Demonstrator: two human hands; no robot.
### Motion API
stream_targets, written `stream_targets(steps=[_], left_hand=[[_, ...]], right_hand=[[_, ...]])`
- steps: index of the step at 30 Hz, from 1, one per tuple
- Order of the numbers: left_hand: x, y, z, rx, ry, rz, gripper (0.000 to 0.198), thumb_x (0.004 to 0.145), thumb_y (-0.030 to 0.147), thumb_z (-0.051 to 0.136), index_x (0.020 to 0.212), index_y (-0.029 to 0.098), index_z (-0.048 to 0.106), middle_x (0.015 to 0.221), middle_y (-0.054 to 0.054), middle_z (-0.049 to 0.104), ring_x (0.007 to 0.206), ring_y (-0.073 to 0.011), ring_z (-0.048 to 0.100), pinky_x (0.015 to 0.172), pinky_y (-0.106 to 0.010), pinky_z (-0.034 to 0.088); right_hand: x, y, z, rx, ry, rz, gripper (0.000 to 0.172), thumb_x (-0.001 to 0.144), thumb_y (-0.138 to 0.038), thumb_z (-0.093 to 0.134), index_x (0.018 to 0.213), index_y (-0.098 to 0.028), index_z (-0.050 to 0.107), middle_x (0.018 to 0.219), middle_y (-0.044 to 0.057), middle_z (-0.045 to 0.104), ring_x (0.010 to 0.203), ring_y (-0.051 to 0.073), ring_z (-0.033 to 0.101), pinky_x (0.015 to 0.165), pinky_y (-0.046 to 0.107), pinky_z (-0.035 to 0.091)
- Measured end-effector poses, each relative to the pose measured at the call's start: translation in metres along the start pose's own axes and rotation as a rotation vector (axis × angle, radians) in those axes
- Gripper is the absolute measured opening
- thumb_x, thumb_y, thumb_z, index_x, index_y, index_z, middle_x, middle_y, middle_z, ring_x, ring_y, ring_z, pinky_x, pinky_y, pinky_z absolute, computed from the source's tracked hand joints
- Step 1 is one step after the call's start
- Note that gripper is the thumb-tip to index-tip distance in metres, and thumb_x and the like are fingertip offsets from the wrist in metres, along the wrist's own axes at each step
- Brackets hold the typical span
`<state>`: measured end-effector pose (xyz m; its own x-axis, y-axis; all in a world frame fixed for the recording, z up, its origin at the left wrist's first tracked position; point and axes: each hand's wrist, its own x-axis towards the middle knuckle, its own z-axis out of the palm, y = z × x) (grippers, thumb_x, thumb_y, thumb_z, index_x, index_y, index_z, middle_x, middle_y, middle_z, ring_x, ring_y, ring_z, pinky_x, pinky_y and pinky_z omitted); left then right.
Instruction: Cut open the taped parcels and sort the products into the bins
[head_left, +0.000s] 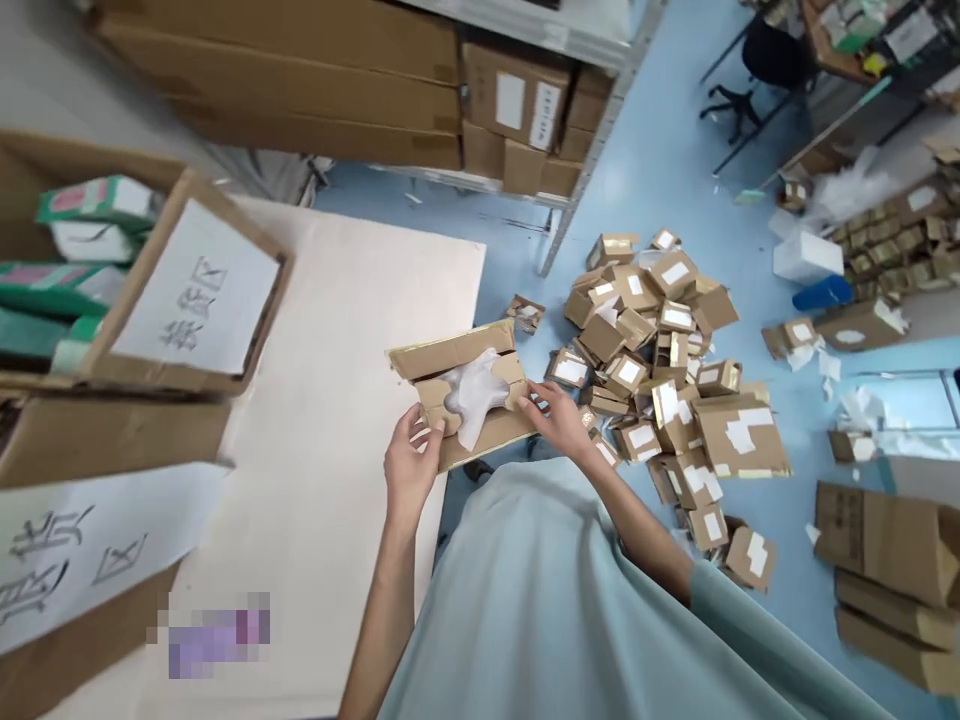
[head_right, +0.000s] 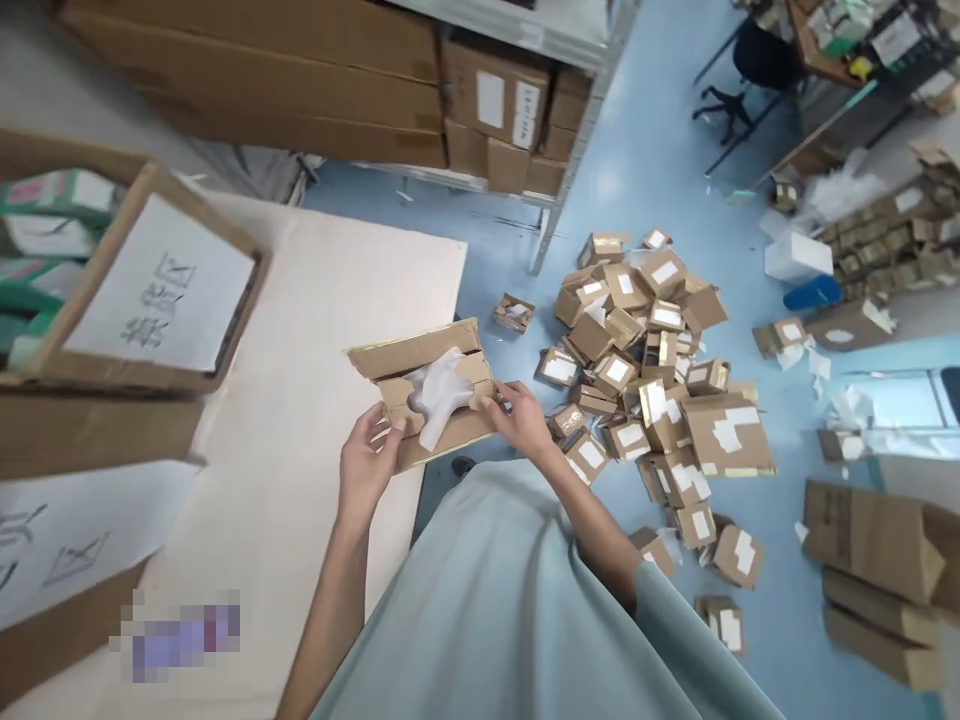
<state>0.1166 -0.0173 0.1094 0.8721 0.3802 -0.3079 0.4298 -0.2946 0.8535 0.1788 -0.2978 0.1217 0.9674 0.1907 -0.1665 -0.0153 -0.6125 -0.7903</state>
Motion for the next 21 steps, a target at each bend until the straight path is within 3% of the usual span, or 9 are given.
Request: stream_targets(steps=[3, 6, 10, 16, 19, 21], left_hand=[[0.020, 0.040, 0.043, 0.054, -0.096, 0.076, 0.061, 0.101, 0.051, 0.075, 0.155, 0.024, 0.065, 0.158, -0.016, 0.073, 0.137, -0.0343, 0.077, 0.115, -0.051, 0.066], [0.039, 0.084, 0.101, 0.122, -0.194, 0.160, 0.061, 0.100, 0.048, 0.075, 0.154, 0.022, 0.065, 0.158, -0.017, 0.073, 0.135, -0.0350, 0.078, 0.117, -0.052, 0.065], [0.051, 0.142, 0.191, 0.216, -0.358, 0.305, 0.062, 0.101, 0.043, 0.074, 0.157, 0.019, 0.064, 0.156, -0.019, 0.073, 0.134, -0.0353, 0.078, 0.118, -0.052, 0.064], [0.042, 0.232, 0.333, 0.263, -0.643, 0.539, 0.066, 0.104, 0.041, 0.074, 0.165, 0.022, 0.060, 0.167, -0.019, 0.065, 0.130, -0.0337, 0.080, 0.119, -0.052, 0.064], [0.032, 0.275, 0.394, 0.134, -0.782, 0.691, 0.067, 0.110, 0.043, 0.067, 0.173, 0.022, 0.051, 0.181, -0.018, 0.050, 0.164, -0.0338, 0.057, 0.134, -0.050, 0.051], [0.027, 0.297, 0.419, 0.087, -0.801, 0.774, 0.066, 0.114, 0.044, 0.062, 0.175, 0.024, 0.047, 0.187, -0.015, 0.043, 0.176, -0.0315, 0.039, 0.141, -0.050, 0.041]], right_hand=[[-0.006, 0.029, -0.033, 0.034, 0.120, 0.084, 0.054, 0.113, -0.056, 0.062, 0.152, -0.022, 0.077, 0.131, 0.015, 0.078, 0.103, 0.026, 0.078, 0.090, 0.038, 0.067], [-0.013, 0.066, -0.069, 0.079, 0.260, 0.170, 0.056, 0.112, -0.057, 0.062, 0.152, -0.021, 0.077, 0.132, 0.016, 0.078, 0.109, 0.029, 0.079, 0.092, 0.039, 0.068], [-0.022, 0.119, -0.125, 0.141, 0.469, 0.257, 0.062, 0.110, -0.063, 0.060, 0.151, -0.019, 0.078, 0.132, 0.018, 0.078, 0.120, 0.033, 0.078, 0.099, 0.044, 0.067], [-0.040, 0.192, -0.228, 0.163, 0.847, 0.370, 0.066, 0.106, -0.070, 0.064, 0.148, -0.021, 0.080, 0.134, 0.018, 0.080, 0.124, 0.034, 0.077, 0.116, 0.054, 0.062], [-0.049, 0.226, -0.275, 0.208, 1.123, 0.420, 0.082, 0.105, -0.074, 0.063, 0.165, -0.018, 0.065, 0.156, 0.022, 0.070, 0.146, 0.035, 0.068, 0.126, 0.057, 0.056], [-0.052, 0.246, -0.295, 0.280, 1.285, 0.485, 0.096, 0.104, -0.078, 0.059, 0.176, -0.015, 0.048, 0.170, 0.026, 0.058, 0.157, 0.036, 0.061, 0.130, 0.058, 0.053]])
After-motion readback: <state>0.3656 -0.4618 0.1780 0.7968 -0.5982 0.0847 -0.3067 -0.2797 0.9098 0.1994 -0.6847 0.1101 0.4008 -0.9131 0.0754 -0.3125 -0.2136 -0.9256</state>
